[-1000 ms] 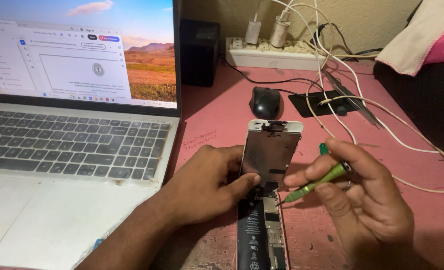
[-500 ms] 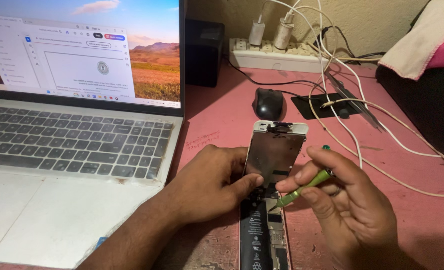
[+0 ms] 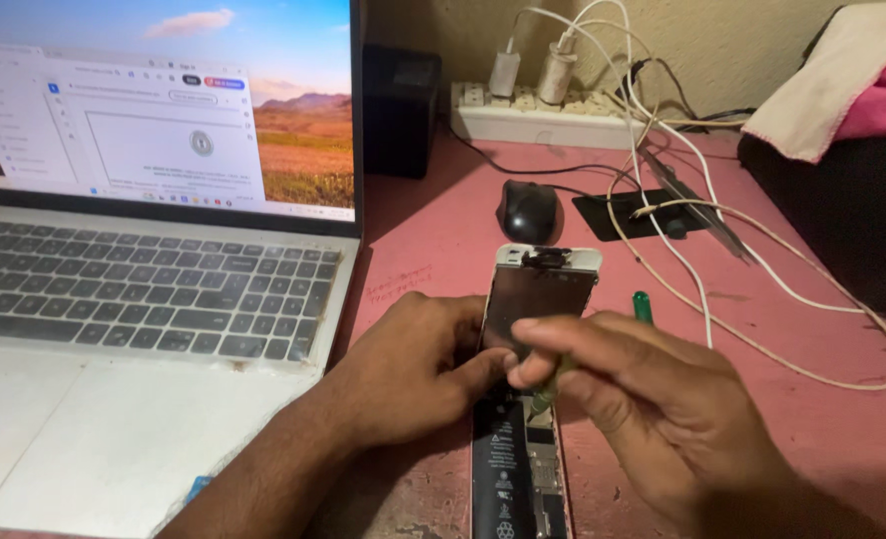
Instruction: The person uses a small screwdriver to remove screws from the bottom edge of a white smartphone, then pries and lifts the back cover to expose the internal battery and components. The device remains open with the back cover partially detached by the end.
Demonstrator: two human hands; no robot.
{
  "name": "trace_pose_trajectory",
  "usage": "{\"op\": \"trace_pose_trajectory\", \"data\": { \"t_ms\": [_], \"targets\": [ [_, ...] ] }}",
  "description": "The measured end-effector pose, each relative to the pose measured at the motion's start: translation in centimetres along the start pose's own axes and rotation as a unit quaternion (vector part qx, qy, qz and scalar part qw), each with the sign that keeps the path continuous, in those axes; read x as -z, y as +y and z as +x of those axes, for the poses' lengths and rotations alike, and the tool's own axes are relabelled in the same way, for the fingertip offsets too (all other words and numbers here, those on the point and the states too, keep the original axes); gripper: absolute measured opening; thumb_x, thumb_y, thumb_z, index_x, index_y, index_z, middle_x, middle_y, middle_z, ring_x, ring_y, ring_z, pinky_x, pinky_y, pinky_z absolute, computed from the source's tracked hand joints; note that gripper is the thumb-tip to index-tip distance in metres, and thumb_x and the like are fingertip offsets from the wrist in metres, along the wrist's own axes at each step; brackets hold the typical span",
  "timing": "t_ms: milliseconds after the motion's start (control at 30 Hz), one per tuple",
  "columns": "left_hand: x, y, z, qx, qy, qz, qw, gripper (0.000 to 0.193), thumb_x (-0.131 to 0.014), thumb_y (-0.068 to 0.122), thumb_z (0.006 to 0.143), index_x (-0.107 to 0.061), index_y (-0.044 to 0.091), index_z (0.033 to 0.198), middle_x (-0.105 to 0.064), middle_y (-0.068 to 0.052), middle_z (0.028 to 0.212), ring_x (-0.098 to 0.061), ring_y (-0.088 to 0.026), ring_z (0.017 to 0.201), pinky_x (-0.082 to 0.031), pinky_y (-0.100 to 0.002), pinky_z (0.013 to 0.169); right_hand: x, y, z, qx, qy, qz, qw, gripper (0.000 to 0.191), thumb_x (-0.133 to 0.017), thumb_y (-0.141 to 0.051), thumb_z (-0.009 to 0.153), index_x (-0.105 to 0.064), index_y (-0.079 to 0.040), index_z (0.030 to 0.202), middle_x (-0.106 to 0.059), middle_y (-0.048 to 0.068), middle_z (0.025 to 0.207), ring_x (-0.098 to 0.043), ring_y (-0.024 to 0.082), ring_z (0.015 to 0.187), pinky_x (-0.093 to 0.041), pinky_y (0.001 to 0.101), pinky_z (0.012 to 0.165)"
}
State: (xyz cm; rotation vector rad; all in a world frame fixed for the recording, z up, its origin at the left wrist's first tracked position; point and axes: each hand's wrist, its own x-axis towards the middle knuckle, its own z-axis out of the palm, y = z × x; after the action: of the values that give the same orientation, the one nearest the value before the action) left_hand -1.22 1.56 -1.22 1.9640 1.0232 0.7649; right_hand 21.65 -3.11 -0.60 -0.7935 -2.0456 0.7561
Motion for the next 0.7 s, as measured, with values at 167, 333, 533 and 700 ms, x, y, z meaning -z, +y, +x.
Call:
{"op": "trace_pose_trajectory", "data": {
  "t_ms": [167,333,533,700],
  "targets": [
    [-0.2,-0.2,0.1,0.031,-0.008,0.005,0.999,0.018,-0.068,0.019,0.087,-0.071,0.003,0.095,-0.077,-0.013,0.076,-0.076,-0.021,0.066,-0.058,-0.035,0.066,0.4,0.3,-0.5,-0.04,0.022,0.059,0.997,0.036,-0.065,0.003,0.094,-0.07,-0.002,0.13,-0.065,0.014,0.114,-0.072,0.02,0.1,-0.065,0.0332,0.085],
    [-0.2,-0.4,0.1,0.018,-0.002,0.004,1.0,0.018,-0.068,0.018,0.087,-0.071,0.003,0.094,-0.077,-0.014,0.074,-0.076,-0.021,0.064,-0.058,-0.035,0.066,0.3,0.8,-0.8,0.012,0.014,0.114,0.993,0.029,-0.064,0.006,0.093,-0.069,-0.001,0.121,-0.061,0.015,0.116,-0.068,0.022,0.107,-0.064,0.0356,0.094],
    [-0.2,-0.4,0.2,0.013,-0.01,-0.014,1.0,0.016,-0.067,0.017,0.088,-0.072,0.004,0.095,-0.078,-0.012,0.075,-0.076,-0.019,0.066,-0.058,-0.034,0.066,0.1,1.6,-1.3,-0.008,0.047,0.12,0.992,0.036,-0.062,0.006,0.092,-0.068,-0.007,0.125,-0.068,0.015,0.114,-0.073,0.024,0.107,-0.062,0.0359,0.091],
    [-0.2,-0.4,0.1,0.022,-0.013,-0.001,1.0,0.017,-0.066,0.016,0.087,-0.072,0.003,0.098,-0.077,-0.013,0.075,-0.075,-0.02,0.065,-0.058,-0.035,0.066,0.0,2.0,-1.8,-0.069,0.042,0.157,0.984,0.041,-0.055,0.01,0.093,-0.065,-0.003,0.13,-0.073,0.018,0.112,-0.076,0.027,0.11,-0.061,0.0388,0.094]
  ]
}}
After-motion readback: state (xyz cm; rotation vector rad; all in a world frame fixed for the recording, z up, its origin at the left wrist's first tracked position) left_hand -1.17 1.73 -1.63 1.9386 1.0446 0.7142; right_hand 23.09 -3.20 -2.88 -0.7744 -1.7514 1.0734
